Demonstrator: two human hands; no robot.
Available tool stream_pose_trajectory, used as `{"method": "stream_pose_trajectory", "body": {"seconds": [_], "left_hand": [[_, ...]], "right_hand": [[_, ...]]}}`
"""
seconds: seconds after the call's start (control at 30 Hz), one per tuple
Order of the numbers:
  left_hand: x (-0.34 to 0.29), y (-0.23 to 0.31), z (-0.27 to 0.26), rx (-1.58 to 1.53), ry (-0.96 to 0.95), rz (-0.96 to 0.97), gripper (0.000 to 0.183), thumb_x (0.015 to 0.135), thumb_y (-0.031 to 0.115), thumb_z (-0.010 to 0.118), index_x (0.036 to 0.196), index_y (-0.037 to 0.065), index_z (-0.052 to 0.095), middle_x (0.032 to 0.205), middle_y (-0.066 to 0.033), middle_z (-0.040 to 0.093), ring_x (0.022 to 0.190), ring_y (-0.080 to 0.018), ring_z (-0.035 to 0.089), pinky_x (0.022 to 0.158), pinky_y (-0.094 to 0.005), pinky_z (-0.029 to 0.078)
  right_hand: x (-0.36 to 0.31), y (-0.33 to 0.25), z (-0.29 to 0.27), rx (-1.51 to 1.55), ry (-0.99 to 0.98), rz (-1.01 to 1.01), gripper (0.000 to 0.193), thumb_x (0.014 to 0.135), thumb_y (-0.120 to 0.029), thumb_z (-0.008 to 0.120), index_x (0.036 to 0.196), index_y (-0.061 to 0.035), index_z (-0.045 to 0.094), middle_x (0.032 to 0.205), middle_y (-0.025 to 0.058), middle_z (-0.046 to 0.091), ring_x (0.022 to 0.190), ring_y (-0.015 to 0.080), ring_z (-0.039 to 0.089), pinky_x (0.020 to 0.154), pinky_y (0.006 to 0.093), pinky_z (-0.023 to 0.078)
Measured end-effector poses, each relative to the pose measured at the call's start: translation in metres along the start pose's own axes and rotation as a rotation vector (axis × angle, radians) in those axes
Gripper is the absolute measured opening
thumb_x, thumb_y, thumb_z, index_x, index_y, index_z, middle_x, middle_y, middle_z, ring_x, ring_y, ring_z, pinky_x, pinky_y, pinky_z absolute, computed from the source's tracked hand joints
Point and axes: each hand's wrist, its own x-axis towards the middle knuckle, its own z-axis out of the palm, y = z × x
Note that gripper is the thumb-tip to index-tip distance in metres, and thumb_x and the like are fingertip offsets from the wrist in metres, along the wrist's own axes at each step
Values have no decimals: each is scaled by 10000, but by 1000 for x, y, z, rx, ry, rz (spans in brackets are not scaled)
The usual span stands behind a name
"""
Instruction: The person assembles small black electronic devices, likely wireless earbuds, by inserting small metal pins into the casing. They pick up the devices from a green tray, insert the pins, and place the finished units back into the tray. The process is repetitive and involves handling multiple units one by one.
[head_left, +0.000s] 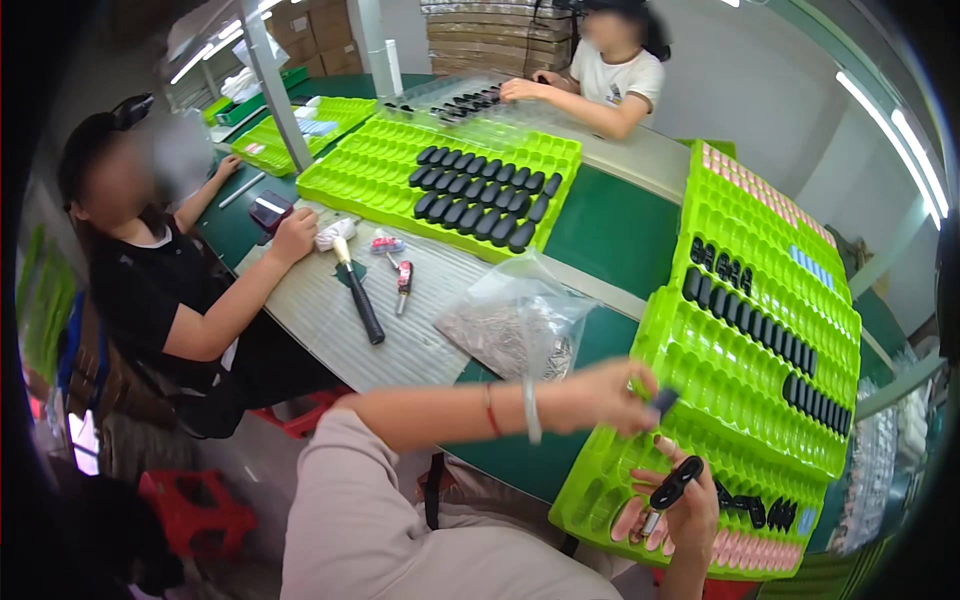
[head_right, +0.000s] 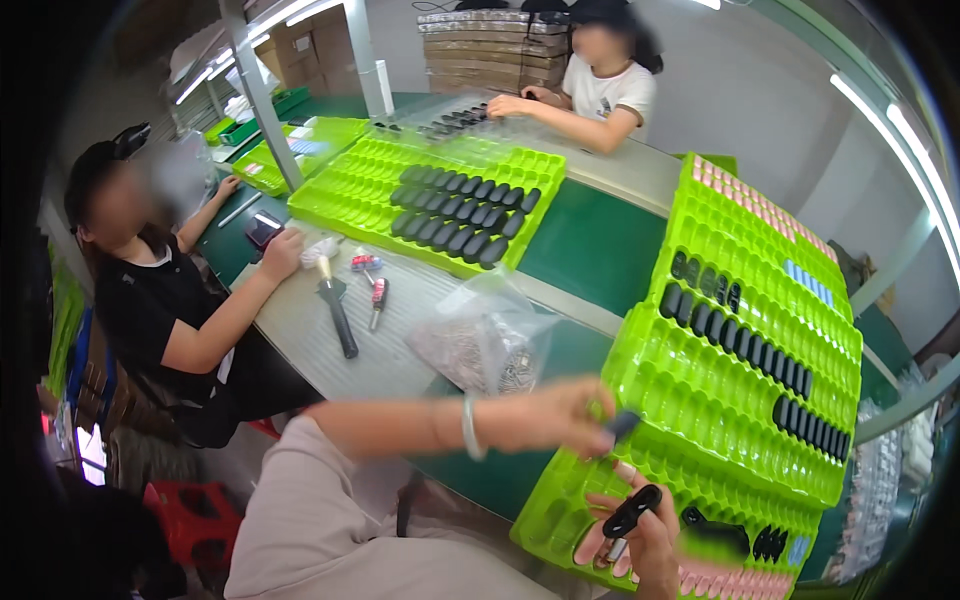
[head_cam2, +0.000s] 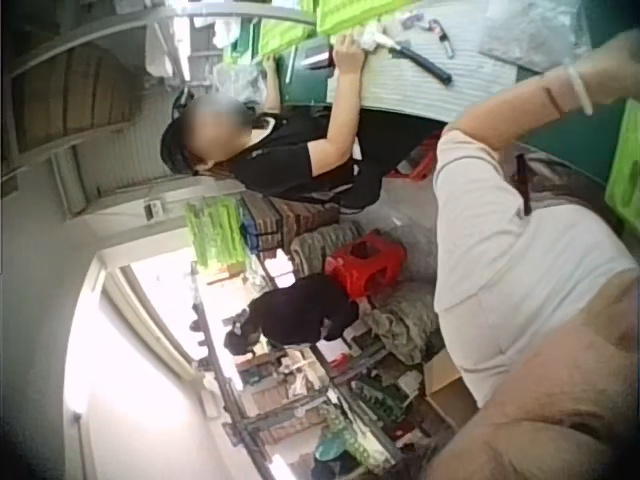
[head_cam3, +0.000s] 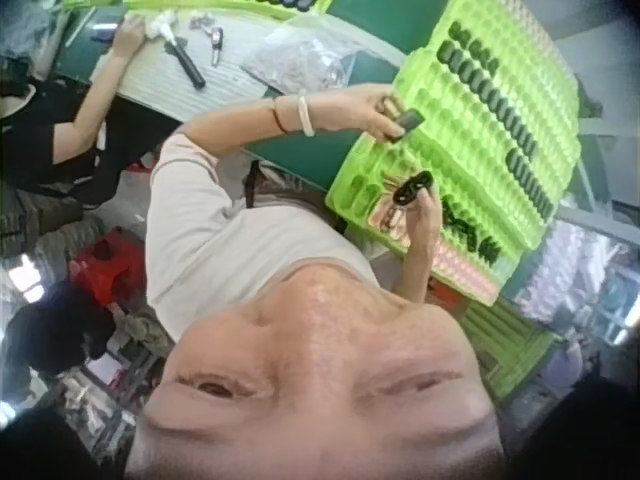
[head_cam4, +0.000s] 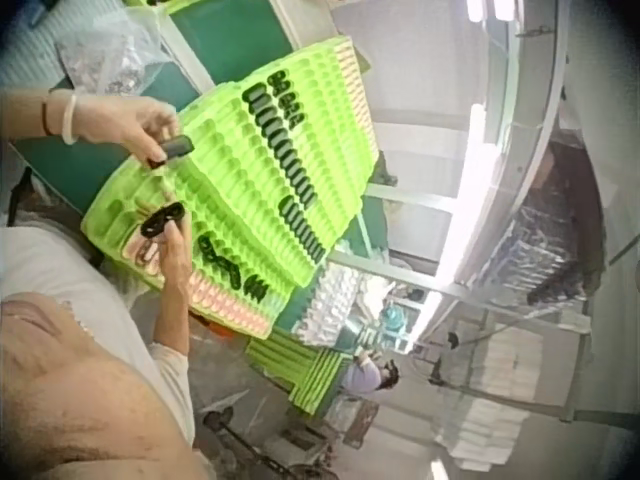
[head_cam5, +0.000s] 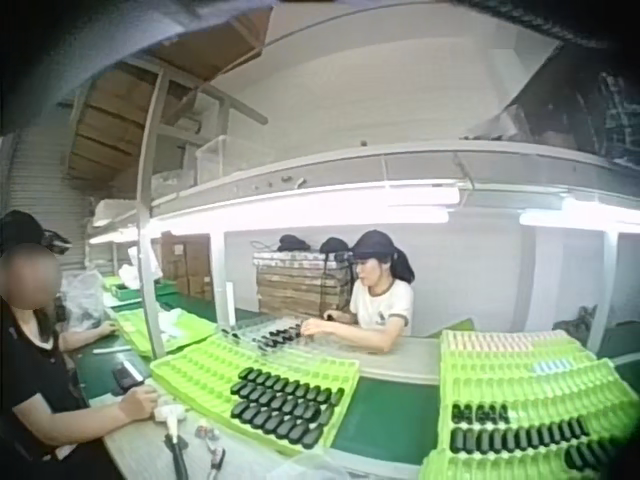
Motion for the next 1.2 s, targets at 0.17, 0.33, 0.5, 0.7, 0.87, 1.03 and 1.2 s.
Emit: {"method": "stream_pose_trajectory", "body": {"seconds": [0.17, 0.33, 0.5, 0.7, 0.87, 1.03, 1.2], "left_hand": [[96, 174, -159, 106, 361, 254, 347, 784, 86, 657, 1046, -29, 461, 781, -122, 598, 708, -181, 620, 609, -308, 555], [132, 232, -183, 1906, 441, 701, 239, 706, 283, 698, 851, 98, 656, 832, -114, 653, 767, -300, 623, 717, -379, 493], [136, 153, -117, 145, 187, 86, 280, 767, 114, 653, 1003, -14, 575, 830, -161, 615, 719, -277, 622, 697, -331, 549], [26, 87, -13, -119, 22, -60, 497, 855, 96, 589, 1282, -3, 354, 993, -132, 563, 874, -208, 608, 760, -324, 546], [-21, 42, 11, -217, 26, -229, 447, 904, 161, 526, 1297, 19, 364, 1069, -101, 583, 962, -182, 592, 807, -331, 512], [-19, 15, 13, -286, -23, -300, 425, 891, 129, 534, 1273, -5, 403, 1122, -114, 575, 978, -180, 594, 819, -336, 509], [-22, 5, 14, -309, 31, -360, 399, 874, 113, 553, 1232, -23, 441, 1102, -116, 585, 964, -186, 604, 813, -361, 520]], "right_hand": [[9, -9, 1, 19, -33, -47, 319, 867, -212, 451, 1077, 27, 422, 1181, 239, 482, 865, 385, 614, 722, 452, 529], [0, 10, -33, 6, 47, -88, 363, 908, -268, 442, 1157, -4, 419, 1071, 169, 543, 756, 253, 619, 594, 339, 542], [9, 1, -39, 22, 138, 24, 276, 923, -243, 477, 1102, -37, 517, 958, 75, 601, 788, 171, 590, 646, 294, 505], [22, -7, -27, 118, 167, 23, 313, 928, -150, 450, 1193, 16, 445, 975, 73, 573, 808, 148, 598, 614, 289, 542], [30, -22, -8, 83, 8, 173, 312, 874, -113, 514, 1135, 58, 500, 1010, 110, 596, 821, 189, 624, 655, 286, 537], [31, -26, -2, 33, -44, 295, 268, 849, -124, 569, 1049, 53, 549, 907, 115, 636, 505, 140, 604, 582, 257, 530], [34, -18, -1, -60, -19, 373, 265, 838, -162, 615, 1001, 42, 565, 814, 97, 643, 440, 114, 566, 580, 245, 525]]}}
